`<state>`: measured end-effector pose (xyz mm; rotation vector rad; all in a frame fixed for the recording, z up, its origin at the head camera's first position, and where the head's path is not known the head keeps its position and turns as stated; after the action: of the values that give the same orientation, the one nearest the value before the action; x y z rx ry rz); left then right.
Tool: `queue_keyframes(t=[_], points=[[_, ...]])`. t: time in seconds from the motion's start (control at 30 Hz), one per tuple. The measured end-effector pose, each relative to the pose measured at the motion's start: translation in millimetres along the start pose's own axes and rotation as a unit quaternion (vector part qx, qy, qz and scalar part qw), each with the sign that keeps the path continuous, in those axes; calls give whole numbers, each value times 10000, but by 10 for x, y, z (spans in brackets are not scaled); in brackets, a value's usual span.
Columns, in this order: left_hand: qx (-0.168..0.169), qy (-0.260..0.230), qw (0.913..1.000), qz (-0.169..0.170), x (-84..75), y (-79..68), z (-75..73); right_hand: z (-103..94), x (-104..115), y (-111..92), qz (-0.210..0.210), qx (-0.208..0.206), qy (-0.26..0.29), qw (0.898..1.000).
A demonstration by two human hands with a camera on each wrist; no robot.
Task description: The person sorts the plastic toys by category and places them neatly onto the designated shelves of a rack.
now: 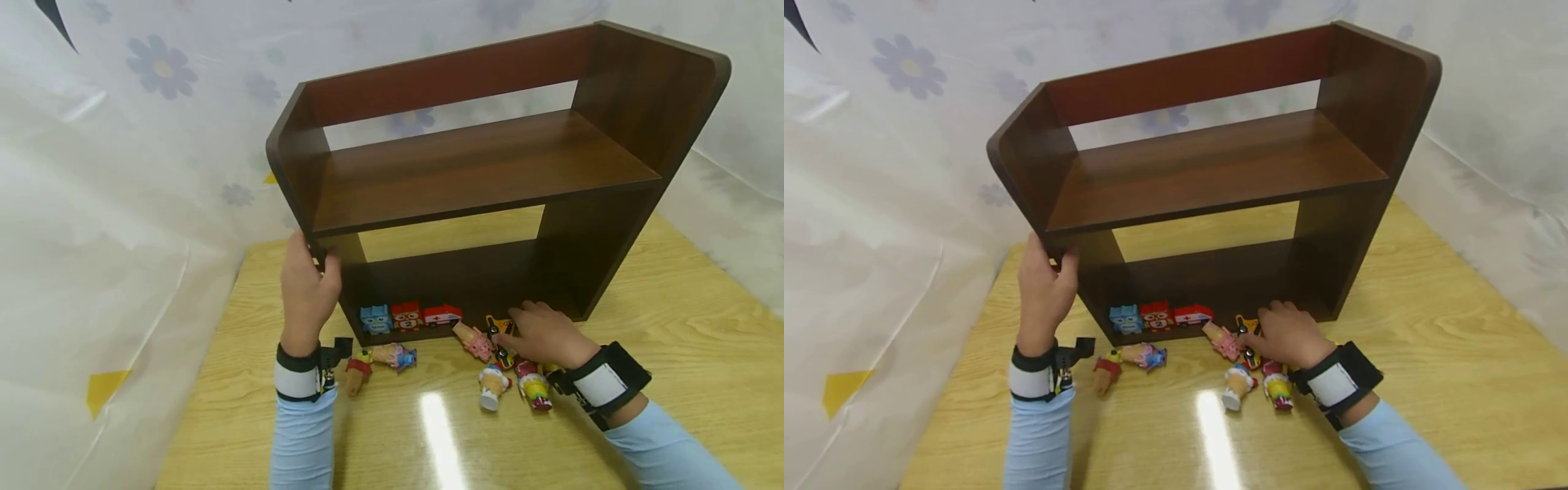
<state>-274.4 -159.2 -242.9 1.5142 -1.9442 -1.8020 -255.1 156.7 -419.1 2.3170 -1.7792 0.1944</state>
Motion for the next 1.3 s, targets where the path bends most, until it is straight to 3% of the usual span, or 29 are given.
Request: queue_keyframes(t=[0.53,0.77,1.03,1.3], points=[[-52,-38,10000,7,-8,-6,-9,88,24,-9,288,-195,57,9994],[-79,-38,9999,81,-26,4,-8,0,105,-18,21,-539,247,9982],[-48,16,10000,59,-25,-7,-3,-106,154,-21,-372,-1354,402,9893],[-58,30,10000,37,-35,-3,-8,-139,139,-20,-393,-1420,644,9870]])
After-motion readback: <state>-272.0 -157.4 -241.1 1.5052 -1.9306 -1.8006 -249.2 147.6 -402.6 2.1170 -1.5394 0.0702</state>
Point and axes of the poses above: each hand's wrist, its own y-axis towards the middle knuckle, its own z-axis out of the palm, x = y × z, the point moved 10 cm from there along y, towards the middle knuckle, and after that the axes turned 11 degrees about -x, right-handed, at the moved point
